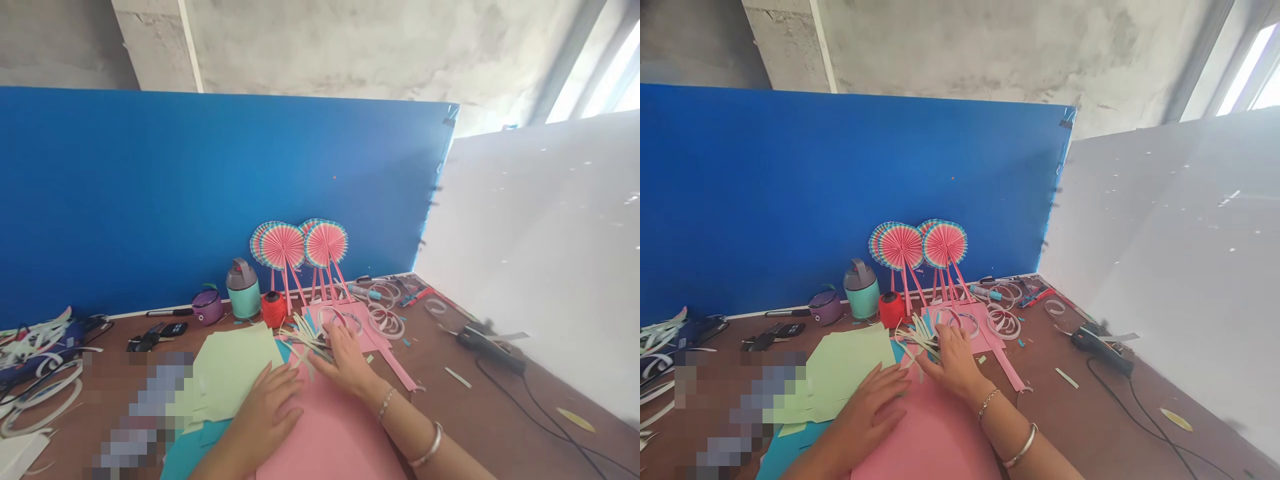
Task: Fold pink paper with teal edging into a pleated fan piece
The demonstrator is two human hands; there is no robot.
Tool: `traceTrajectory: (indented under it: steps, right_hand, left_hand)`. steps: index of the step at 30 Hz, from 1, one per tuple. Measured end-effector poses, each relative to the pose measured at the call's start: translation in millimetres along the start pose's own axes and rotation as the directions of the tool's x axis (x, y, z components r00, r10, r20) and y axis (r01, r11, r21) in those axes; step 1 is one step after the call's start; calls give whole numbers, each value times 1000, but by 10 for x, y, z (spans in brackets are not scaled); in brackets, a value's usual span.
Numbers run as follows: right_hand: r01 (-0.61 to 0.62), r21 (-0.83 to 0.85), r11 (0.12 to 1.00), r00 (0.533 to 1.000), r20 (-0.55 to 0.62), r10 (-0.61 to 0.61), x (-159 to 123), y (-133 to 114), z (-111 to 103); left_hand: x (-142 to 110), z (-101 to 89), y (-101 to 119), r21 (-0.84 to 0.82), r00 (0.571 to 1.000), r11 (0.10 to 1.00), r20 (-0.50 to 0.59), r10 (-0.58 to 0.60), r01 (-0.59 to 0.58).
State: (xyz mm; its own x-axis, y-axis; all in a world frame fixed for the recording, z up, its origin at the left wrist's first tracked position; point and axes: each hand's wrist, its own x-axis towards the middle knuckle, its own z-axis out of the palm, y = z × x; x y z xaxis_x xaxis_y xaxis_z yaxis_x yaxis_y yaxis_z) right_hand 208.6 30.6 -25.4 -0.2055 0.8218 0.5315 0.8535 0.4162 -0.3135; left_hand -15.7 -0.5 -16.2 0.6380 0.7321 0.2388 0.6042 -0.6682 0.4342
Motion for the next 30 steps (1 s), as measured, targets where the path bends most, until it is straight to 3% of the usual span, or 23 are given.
traceTrajectory:
  steps: [2, 4, 7, 10, 14, 20, 24, 26, 27, 28, 30]
  right_hand:
    - [167, 85, 982, 986, -39, -164, -31, -59, -30]
    - [311, 140, 940, 950, -68, -305, -64, -142, -46]
    - [377, 192, 906, 926, -62, -373, -109, -279, -48]
    - [362, 214, 907, 931, -39, -363, -140, -391, -33]
    - [345, 196, 918, 931, 51, -361, -162, -472, -1]
    - [386, 255, 886, 899, 110, -423, -199, -494, -40]
    - [295, 424, 857, 916, 129, -379, -231, -462, -131]
    - [189, 497, 847, 954, 112, -278, -228, -428, -144]
    - [115, 552, 826, 972, 108, -208, -218, -408, -141]
    - [30, 627, 778, 985, 112, -128, -203, -389, -135]
    - [-146, 800, 583, 988, 150, 41, -161, -353, -123]
  left_hand:
    - [10, 30, -55, 28, 979, 999, -204, 24, -19]
    - [14, 34, -80, 41, 924, 999, -380, 36, -22]
    - [14, 7, -46, 44, 868, 999, -494, 47, -29]
    - [13, -23, 28, 77, 868, 997, -493, 55, -20]
    - [10, -41, 81, 129, 906, 992, -419, 61, -7]
    - [8, -54, 99, 151, 931, 987, -350, 103, -53]
    - [19, -74, 54, 65, 912, 998, -409, 32, -6]
    - [23, -95, -48, -12, 852, 996, -516, -85, 92]
    - [22, -109, -120, -55, 798, 986, -581, -160, 157]
    - [21, -122, -201, -89, 737, 972, -637, -225, 219]
    - [18, -143, -371, -127, 683, 940, -657, -319, 317]
